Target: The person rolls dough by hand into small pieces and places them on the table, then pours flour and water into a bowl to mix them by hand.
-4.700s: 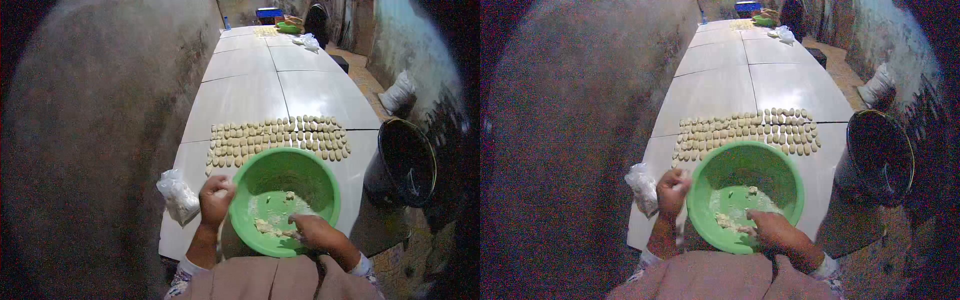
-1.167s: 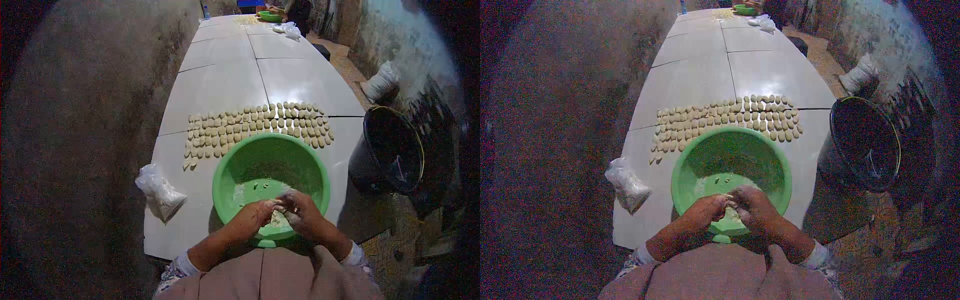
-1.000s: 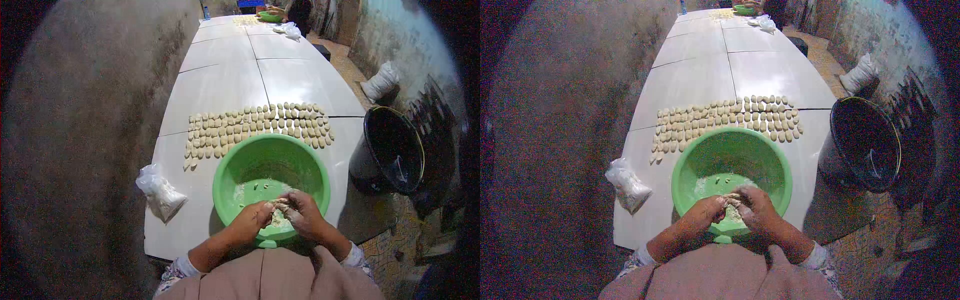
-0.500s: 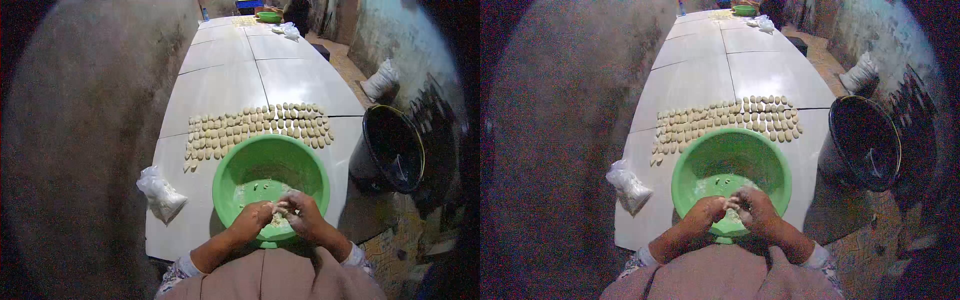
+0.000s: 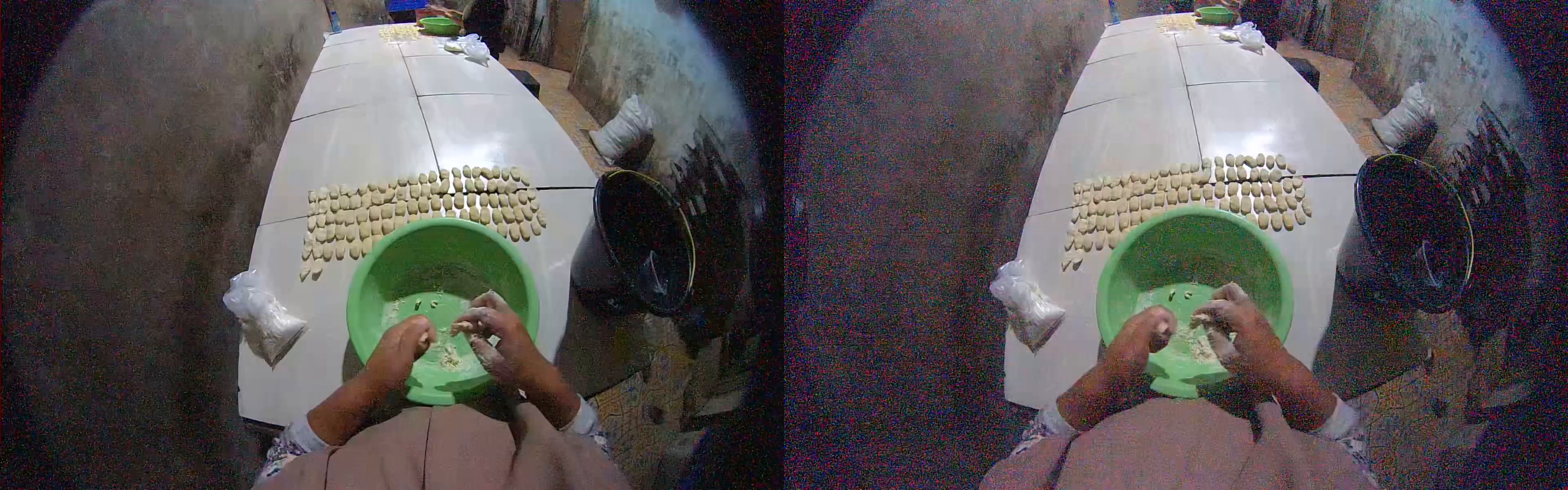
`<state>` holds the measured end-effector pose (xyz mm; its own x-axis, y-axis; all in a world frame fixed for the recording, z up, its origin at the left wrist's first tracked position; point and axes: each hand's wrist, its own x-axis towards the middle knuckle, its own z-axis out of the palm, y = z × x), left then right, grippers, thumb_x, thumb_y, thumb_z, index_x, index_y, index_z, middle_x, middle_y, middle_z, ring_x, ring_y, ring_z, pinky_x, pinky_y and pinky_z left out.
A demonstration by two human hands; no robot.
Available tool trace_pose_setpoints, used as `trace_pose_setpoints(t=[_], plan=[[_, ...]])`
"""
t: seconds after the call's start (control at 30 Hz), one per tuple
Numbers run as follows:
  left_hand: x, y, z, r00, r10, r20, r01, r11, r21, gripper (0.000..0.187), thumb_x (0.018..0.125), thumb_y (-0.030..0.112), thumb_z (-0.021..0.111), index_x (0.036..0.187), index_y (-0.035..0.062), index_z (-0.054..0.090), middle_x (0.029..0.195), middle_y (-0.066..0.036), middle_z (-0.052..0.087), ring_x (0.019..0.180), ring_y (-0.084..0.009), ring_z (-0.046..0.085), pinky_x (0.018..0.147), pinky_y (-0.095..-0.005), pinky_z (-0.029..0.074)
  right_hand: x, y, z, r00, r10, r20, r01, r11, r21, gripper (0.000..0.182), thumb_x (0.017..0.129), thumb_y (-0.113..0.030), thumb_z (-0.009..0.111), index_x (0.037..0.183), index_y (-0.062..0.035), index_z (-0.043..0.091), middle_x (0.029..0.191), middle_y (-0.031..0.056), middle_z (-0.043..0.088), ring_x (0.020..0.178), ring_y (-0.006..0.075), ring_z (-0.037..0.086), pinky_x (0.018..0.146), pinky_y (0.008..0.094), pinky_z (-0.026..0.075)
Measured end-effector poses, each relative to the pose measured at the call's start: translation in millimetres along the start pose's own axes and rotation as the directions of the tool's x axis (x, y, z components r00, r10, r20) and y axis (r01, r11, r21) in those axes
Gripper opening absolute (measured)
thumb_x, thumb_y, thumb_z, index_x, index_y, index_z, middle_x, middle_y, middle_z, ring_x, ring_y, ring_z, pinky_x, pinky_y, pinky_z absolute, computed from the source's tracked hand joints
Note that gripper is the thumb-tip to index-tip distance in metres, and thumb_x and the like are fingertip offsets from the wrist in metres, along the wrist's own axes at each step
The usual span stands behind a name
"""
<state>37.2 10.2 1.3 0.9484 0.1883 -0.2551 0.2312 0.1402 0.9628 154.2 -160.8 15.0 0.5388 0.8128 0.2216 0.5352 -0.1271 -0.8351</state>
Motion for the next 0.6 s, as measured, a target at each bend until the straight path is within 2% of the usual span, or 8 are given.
trace_pose_setpoints(t=[0.1,0.17,0.2,0.27,0.3,0.4,0.5,0.6], plan=[[-2,-1,-5,0.992,-0.112,-0.064,0.114,0.993,0.039,0.049,0.098,0.049,0.027,0.073,0.0081,0.038,0.064,0.002,0.032,0.058,-0.0108,0.030,0.055,-0.0281,0.028,-4,5,-3,0.995,0.070,0.072,-0.062,0.992,-0.106,0.034,0.074,0.012,0.058,0.105,-0.0005,0.060,0.097,0.0129,0.053,0.087,0.0244,0.059,0.075,0.0318,0.050],[-2,-12,-10,0.975,0.213,-0.066,-0.191,0.950,0.249,0.056,0.096,0.057,0.023,0.071,0.0083,0.036,0.063,0.001,0.031,0.058,-0.0114,0.029,0.054,-0.0287,0.027,-4,10,-2,0.989,0.044,0.142,-0.026,0.992,-0.126,0.040,0.077,0.007,0.059,0.116,-0.0034,0.058,0.095,0.0145,0.057,0.084,0.0267,0.060,0.074,0.0343,0.050],[5,-17,-15,0.995,0.094,-0.024,-0.094,0.996,0.008,0.053,0.098,0.053,0.025,0.071,0.0084,0.035,0.063,0.001,0.031,0.057,-0.0107,0.029,0.053,-0.0274,0.027,-4,8,0,0.962,0.173,0.210,-0.143,0.978,-0.152,0.043,0.079,0.003,0.061,0.120,-0.0061,0.056,0.097,0.0160,0.059,0.086,0.0274,0.061,0.074,0.0348,0.050],[9,-25,-12,0.988,0.142,-0.058,-0.145,0.987,-0.063,0.049,0.099,0.050,0.027,0.072,0.0087,0.035,0.064,0.001,0.033,0.056,-0.0103,0.029,0.052,-0.0265,0.027,3,-8,0,0.810,0.475,0.342,-0.369,0.868,-0.332,0.050,0.083,-0.011,0.065,0.130,-0.0126,0.050,0.108,0.0200,0.061,0.090,0.0298,0.063,0.078,0.0362,0.050],[10,-21,-9,0.978,0.185,-0.094,-0.197,0.971,-0.132,0.046,0.100,0.046,0.028,0.073,0.0091,0.036,0.065,0.001,0.035,0.055,-0.0099,0.029,0.051,-0.0256,0.027,0,-5,-1,0.809,0.477,0.342,-0.370,0.867,-0.332,0.050,0.083,-0.011,0.065,0.130,-0.0126,0.050,0.108,0.0200,0.061,0.090,0.0298,0.063,0.078,0.0362,0.050],[7,-4,-4,0.992,0.110,-0.057,-0.119,0.975,-0.190,0.037,0.101,0.040,0.032,0.080,0.0098,0.040,0.069,0.001,0.039,0.056,-0.0071,0.029,0.052,-0.0229,0.027,-11,11,-2,0.980,0.132,0.152,-0.073,0.936,-0.345,0.045,0.083,-0.013,0.066,0.126,-0.0109,0.052,0.102,0.0191,0.061,0.079,0.0318,0.062,0.078,0.0402,0.049],[8,-6,-1,0.998,-0.017,-0.061,-0.001,0.958,-0.286,0.031,0.101,0.037,0.034,0.091,0.0093,0.042,0.071,0.002,0.038,0.058,-0.0044,0.029,0.054,-0.0192,0.026,-3,7,-8,0.981,0.161,0.108,-0.118,0.939,-0.324,0.040,0.082,-0.010,0.066,0.121,-0.0084,0.055,0.095,0.0167,0.060,0.076,0.0292,0.061,0.074,0.0392,0.049],[8,-11,-8,0.979,-0.145,0.142,0.200,0.794,-0.574,0.021,0.101,0.029,0.035,0.109,0.0099,0.037,0.071,0.002,0.033,0.058,-0.0067,0.029,0.055,-0.0190,0.027,1,-5,-8,0.995,0.078,0.055,-0.066,0.978,-0.196,0.034,0.081,-0.005,0.066,0.114,-0.0063,0.058,0.092,0.0138,0.060,0.076,0.0254,0.062,0.068,0.0338,0.049]])
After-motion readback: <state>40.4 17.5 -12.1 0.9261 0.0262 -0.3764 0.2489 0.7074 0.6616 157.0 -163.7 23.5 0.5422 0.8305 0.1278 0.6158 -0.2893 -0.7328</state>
